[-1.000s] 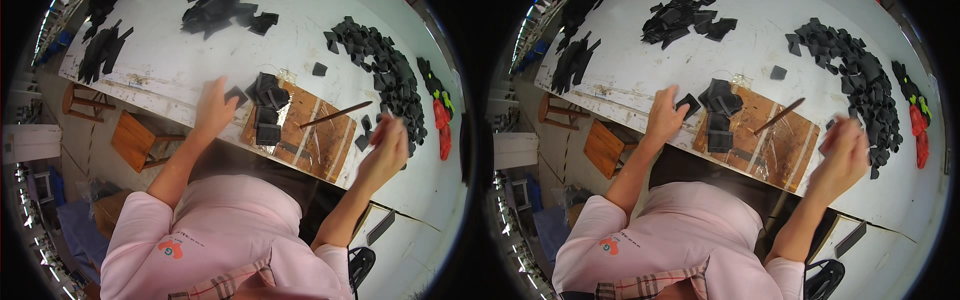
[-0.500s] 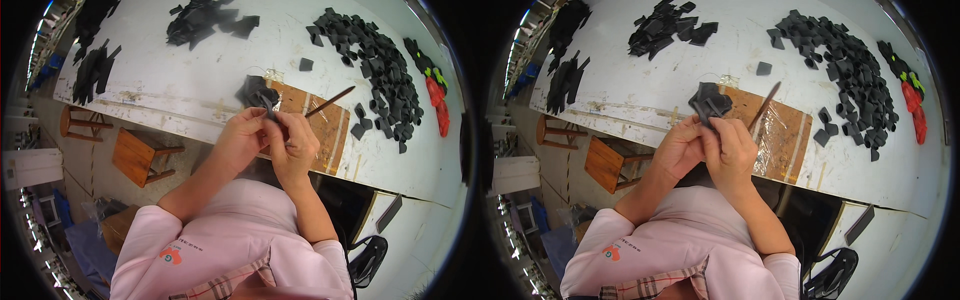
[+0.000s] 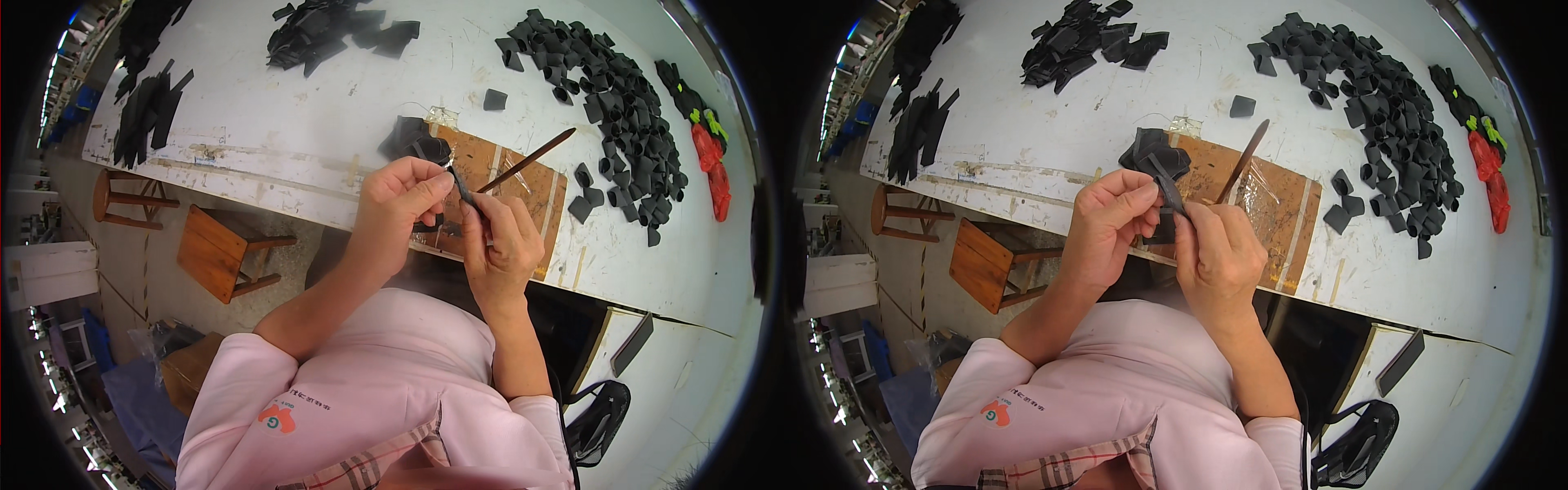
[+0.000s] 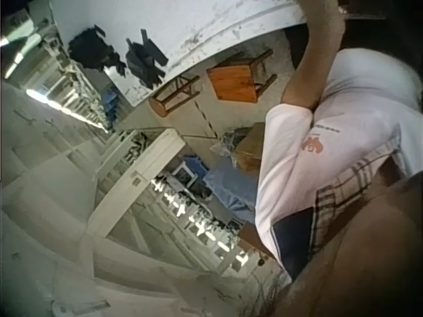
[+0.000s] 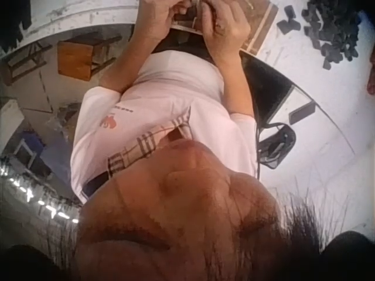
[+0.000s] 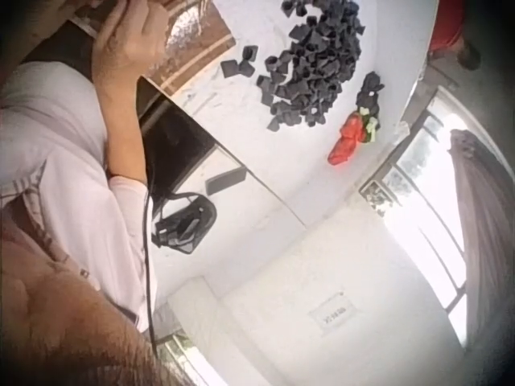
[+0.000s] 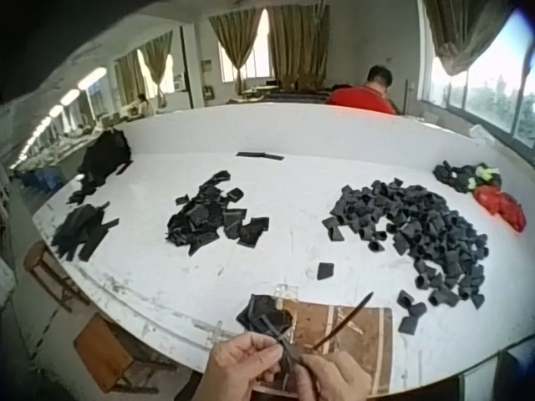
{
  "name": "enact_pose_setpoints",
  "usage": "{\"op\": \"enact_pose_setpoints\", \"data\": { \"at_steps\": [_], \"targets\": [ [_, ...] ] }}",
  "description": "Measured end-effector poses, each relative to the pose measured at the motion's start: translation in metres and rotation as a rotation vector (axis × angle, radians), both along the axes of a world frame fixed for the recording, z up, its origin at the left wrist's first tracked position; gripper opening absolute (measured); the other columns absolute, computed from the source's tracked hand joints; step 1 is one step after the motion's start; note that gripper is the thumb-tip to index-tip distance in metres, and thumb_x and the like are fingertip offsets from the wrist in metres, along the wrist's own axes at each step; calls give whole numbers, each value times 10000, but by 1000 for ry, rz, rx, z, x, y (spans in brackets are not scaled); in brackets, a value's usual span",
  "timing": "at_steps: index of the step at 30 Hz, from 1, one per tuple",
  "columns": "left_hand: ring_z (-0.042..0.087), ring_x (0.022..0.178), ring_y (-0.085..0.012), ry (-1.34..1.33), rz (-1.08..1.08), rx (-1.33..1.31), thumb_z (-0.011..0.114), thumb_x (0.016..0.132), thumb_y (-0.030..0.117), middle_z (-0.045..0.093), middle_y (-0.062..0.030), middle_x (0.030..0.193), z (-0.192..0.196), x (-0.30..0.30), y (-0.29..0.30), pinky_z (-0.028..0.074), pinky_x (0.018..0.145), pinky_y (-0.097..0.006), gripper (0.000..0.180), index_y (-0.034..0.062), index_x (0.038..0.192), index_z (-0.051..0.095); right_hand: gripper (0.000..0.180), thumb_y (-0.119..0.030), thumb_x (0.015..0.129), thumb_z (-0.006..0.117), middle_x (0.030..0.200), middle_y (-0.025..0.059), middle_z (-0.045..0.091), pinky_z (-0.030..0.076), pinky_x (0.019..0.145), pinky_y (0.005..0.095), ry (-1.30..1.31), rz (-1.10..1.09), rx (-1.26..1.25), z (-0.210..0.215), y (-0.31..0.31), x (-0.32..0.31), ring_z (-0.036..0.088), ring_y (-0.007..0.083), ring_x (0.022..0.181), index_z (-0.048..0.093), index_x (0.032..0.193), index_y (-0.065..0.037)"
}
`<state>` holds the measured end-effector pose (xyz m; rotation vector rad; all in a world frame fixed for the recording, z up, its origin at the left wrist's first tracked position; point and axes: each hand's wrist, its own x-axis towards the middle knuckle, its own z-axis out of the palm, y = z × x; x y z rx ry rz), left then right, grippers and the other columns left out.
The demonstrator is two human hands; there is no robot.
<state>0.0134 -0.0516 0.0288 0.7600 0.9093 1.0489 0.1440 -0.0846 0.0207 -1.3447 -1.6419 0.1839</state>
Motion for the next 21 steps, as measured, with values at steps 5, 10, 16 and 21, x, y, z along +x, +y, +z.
{"op": "enact_pose_setpoints", "data": {
  "at_steps": [5,10,16,21],
  "targets": [
    [509,596,-55,8,-14,-26,568,812,75,574,-27,727,-3,-3,4,406,512,-164,75,5,836,578,153,8,672,656,677,73,522,423,481,308,-71,9,-15,-2,-2,4,523,215,575,581,801,-26],
    [500,565,-45,68,-67,-20,584,796,70,574,-18,688,-1,-4,3,393,483,-157,70,4,820,585,168,8,665,656,689,62,515,427,481,308,-176,-6,65,-3,-3,5,526,212,593,583,811,-34],
    [466,527,-25,120,-77,23,602,785,71,561,-5,662,-2,-3,7,366,460,-148,70,11,820,591,236,-77,658,708,719,83,528,438,500,279,118,74,-200,4,-6,8,537,191,615,577,843,-12],
    [440,533,3,459,-5,495,586,784,7,523,22,596,8,11,-8,356,467,-151,28,-15,772,575,178,-64,703,664,728,98,530,428,504,284,204,82,-103,14,-3,8,538,189,589,582,849,-3]
  ]
}}
